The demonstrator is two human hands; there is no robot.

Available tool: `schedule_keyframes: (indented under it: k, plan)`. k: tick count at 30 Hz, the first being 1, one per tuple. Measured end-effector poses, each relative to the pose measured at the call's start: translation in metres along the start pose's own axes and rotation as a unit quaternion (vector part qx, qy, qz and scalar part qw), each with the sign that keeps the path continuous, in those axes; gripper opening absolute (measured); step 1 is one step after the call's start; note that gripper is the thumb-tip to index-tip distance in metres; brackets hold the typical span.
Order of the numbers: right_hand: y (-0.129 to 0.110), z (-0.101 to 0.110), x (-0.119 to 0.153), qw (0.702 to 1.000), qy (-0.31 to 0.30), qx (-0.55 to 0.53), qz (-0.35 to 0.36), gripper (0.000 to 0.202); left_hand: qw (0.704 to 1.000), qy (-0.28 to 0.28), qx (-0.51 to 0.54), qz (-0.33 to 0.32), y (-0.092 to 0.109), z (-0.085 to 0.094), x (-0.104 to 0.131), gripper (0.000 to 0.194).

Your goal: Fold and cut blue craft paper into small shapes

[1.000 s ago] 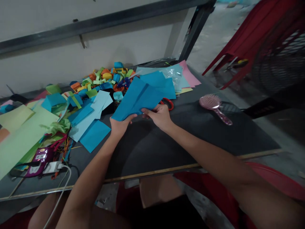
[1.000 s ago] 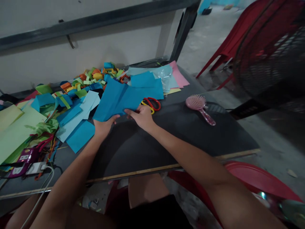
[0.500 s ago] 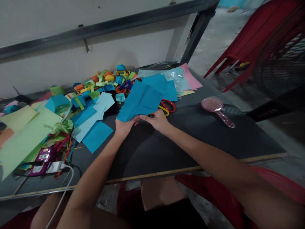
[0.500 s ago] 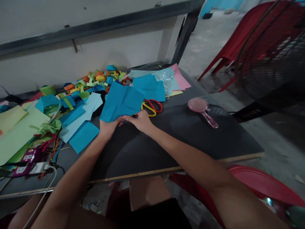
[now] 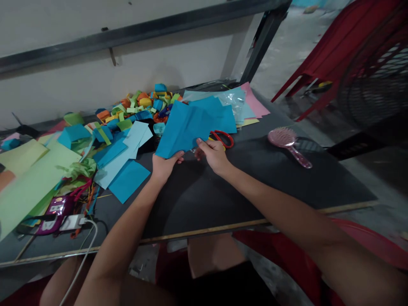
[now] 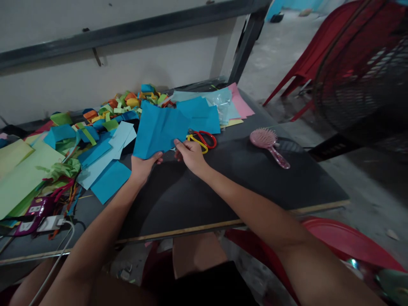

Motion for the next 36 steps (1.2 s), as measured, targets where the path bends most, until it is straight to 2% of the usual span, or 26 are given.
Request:
schedule_keyframes:
  k: [7,12,16,28,36]
  plan:
    - [-0.002,0.003,-0.004,1.000,0.021,0.002,-0.015,0.046,0.999,-0.032,-0.021,0.024,0.002,0.004,-0.001,0.032]
    - [0.001,0.005,-0.005,1.000,0.013,-0.009,-0.026,0.045,0.998,-0.007,-0.057,0.014,-0.006,0.012,-0.008,0.028]
    - [0.002,0.004,-0.004,0.999,-0.002,-0.003,-0.038,0.049,0.999,0.011,-0.046,0.001,-0.008,0.016,-0.012,0.029]
    - [0.007,0.014,-0.014,0.998,0.004,0.017,-0.065,0.046,0.998,0.017,-0.054,-0.033,-0.012,0.021,-0.017,0.033]
    - [0.011,0.016,-0.015,0.996,-0.029,0.052,-0.061,0.047,0.998,0.008,-0.046,-0.052,-0.007,0.023,-0.015,0.037]
Point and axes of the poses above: each hand's wrist, its own x-axis away from the middle knuckle, its own z-axis out of the back of the hand, y = z × x, the point moved 3 cm from there along -x, towards the middle knuckle
